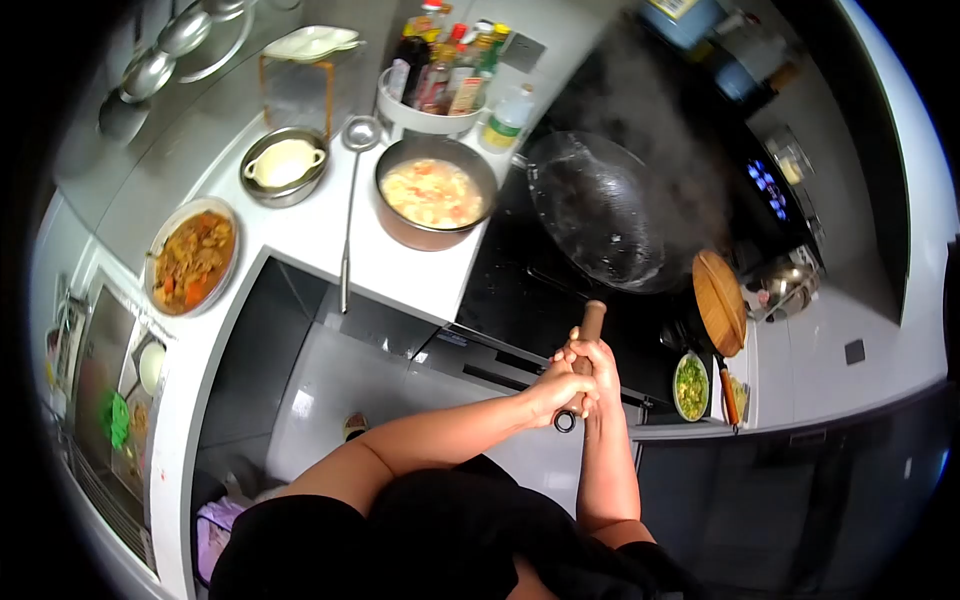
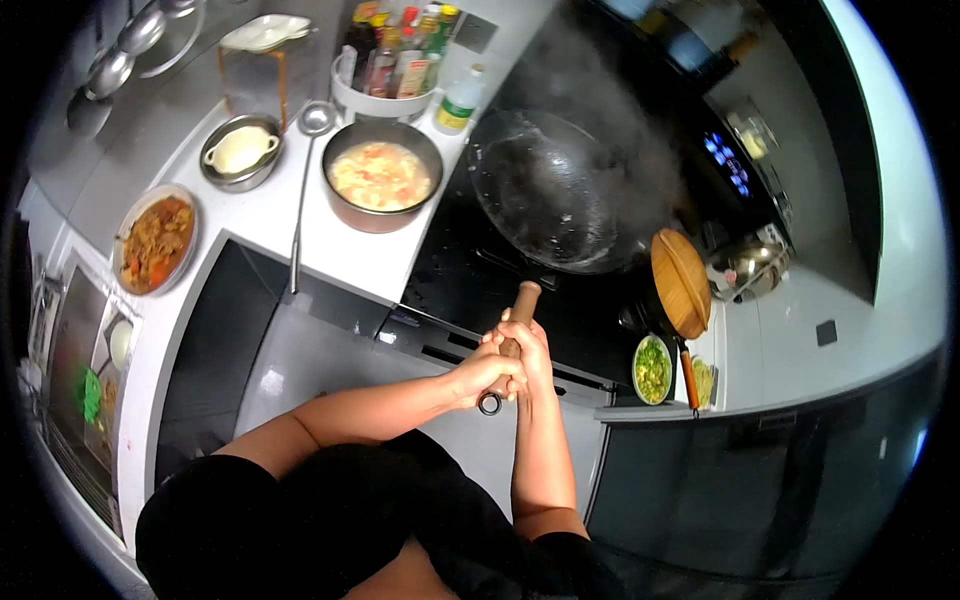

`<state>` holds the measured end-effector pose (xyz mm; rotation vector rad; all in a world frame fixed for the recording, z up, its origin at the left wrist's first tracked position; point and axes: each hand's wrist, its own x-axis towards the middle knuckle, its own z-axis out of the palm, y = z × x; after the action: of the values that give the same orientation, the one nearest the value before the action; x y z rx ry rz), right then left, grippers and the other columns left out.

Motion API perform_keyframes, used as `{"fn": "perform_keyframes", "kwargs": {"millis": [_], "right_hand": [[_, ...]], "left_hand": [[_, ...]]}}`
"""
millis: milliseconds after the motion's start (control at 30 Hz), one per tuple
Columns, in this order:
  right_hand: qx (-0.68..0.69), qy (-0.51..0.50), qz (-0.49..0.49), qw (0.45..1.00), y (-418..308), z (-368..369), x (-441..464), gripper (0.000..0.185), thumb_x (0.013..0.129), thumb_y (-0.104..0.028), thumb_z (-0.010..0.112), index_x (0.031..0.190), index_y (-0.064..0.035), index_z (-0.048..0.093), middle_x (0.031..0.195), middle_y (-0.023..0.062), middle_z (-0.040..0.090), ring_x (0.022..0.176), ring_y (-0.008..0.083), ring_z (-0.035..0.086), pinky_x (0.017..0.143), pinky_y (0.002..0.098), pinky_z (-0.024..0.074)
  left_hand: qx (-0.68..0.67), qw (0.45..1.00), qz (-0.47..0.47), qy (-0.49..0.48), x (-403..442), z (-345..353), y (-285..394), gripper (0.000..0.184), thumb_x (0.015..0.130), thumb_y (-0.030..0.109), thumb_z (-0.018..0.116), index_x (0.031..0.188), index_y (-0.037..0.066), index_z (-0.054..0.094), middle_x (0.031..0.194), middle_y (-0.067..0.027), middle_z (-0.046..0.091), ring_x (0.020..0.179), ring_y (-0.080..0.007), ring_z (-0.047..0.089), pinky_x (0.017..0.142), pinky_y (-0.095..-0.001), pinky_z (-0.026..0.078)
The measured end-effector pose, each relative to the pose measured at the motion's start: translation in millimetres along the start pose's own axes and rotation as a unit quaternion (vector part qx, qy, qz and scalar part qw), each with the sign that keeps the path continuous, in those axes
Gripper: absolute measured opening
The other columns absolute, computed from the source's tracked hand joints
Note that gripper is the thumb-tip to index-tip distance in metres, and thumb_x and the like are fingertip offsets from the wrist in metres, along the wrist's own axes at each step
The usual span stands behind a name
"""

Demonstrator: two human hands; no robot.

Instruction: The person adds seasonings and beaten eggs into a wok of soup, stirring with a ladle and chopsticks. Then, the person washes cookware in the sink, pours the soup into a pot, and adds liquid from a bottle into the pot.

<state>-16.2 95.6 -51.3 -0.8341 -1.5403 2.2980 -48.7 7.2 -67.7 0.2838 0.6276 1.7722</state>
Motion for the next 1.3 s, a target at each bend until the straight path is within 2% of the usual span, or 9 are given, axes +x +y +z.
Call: {"fn": "perform_keyframes", "kwargs": {"millis": [433,500,633,767,867,900,1000,1167,1300], "right_hand": [[0.08,-0.014,0.035,0.996,-3.8,-64.2,23.3,0.017,0.069,-0.011,0.057,0.082,-0.0045,0.047,0.059,0.005,0.049,0.058,0.0194,0.054,0.057,0.0313,0.0476],[0.1,0.0,0.045,0.994,-5.1,-69.6,24.5,0.018,0.07,-0.011,0.059,0.083,-0.0041,0.048,0.06,0.0051,0.05,0.058,0.019,0.054,0.057,0.03,0.0481],[0.137,0.018,0.077,0.987,-2.6,-73.5,20.9,0.018,0.074,-0.013,0.058,0.086,-0.0032,0.048,0.065,0.0063,0.052,0.063,0.0192,0.056,0.058,0.0293,0.0483],[0.1,0.009,0.064,0.993,-13.0,-72.2,12.1,0.023,0.082,-0.021,0.056,0.091,-0.0006,0.049,0.069,0.009,0.055,0.067,0.019,0.056,0.061,0.0283,0.0482],[-0.027,0.123,0.058,0.99,-23.9,-71.3,1.4,0.038,0.083,-0.036,0.053,0.099,-0.0024,0.049,0.076,0.0078,0.055,0.068,0.017,0.055,0.06,0.0297,0.0481],[-0.17,0.159,-0.017,0.972,-22.3,-90.9,1.7,0.039,0.082,-0.038,0.054,0.103,-0.0057,0.049,0.08,0.005,0.054,0.074,0.0151,0.055,0.064,0.0289,0.0482],[-0.212,0.263,-0.157,0.928,-64.2,-95.1,-1.1,0.027,0.084,-0.028,0.055,0.102,-0.008,0.051,0.083,0.0002,0.053,0.074,0.0074,0.05,0.064,0.022,0.0425],[-0.455,0.14,-0.244,0.845,-134.1,-15.4,37.2,0.02,0.083,-0.015,0.055,0.069,0.0,0.056,0.079,0.0036,0.052,0.078,0.011,0.048,0.068,0.0222,0.0382],[-0.513,0.062,-0.325,0.792,-152.4,76.1,105.8,0.014,0.076,-0.008,0.059,0.066,0.0012,0.056,0.088,0.0071,0.051,0.084,0.0147,0.049,0.067,0.0244,0.04]], "left_hand": [[0.07,0.996,-0.048,0.011,56.0,11.3,-26.1,0.03,0.07,0.002,0.052,0.097,0.004,0.04,0.073,-0.0069,0.05,0.056,-0.0134,0.053,0.045,-0.0261,0.046],[0.084,0.996,-0.042,0.005,57.3,14.9,-23.4,0.032,0.074,0.011,0.056,0.1,0.004,0.039,0.077,-0.0074,0.051,0.06,-0.014,0.056,0.048,-0.026,0.048],[0.337,0.939,-0.068,0.012,70.1,-10.4,-34.5,0.048,0.082,0.036,0.05,0.11,0.0,0.036,0.084,-0.0107,0.051,0.067,-0.0154,0.058,0.053,-0.0259,0.049],[0.31,0.927,-0.171,-0.127,51.9,-12.2,0.1,0.058,0.085,0.053,0.035,0.11,0.0,0.036,0.087,-0.012,0.052,0.067,-0.017,0.058,0.054,-0.0277,0.05],[0.395,0.881,-0.2,-0.167,38.9,-31.7,20.7,0.039,0.088,0.042,0.041,0.101,0.006,0.043,0.086,-0.0073,0.052,0.067,-0.0138,0.057,0.057,-0.025,0.048],[0.4,0.878,-0.2,-0.169,32.0,-43.6,34.2,0.039,0.088,0.042,0.041,0.101,0.006,0.043,0.086,-0.0073,0.052,0.067,-0.0138,0.057,0.057,-0.025,0.048],[0.452,0.854,-0.189,-0.173,6.0,-86.2,80.1,0.029,0.088,0.033,0.044,0.101,0.007,0.043,0.086,-0.0057,0.052,0.069,-0.0127,0.056,0.058,-0.0241,0.047],[0.401,0.906,-0.12,-0.067,-43.1,-140.6,181.5,0.021,0.089,0.022,0.046,0.104,0.008,0.043,0.086,-0.0064,0.053,0.07,-0.012,0.056,0.06,-0.0234,0.047],[0.372,0.926,-0.06,0.007,-70.3,-184.1,242.6,0.024,0.087,0.025,0.049,0.102,0.008,0.045,0.084,-0.0055,0.053,0.068,-0.0117,0.056,0.06,-0.0229,0.045]]}}
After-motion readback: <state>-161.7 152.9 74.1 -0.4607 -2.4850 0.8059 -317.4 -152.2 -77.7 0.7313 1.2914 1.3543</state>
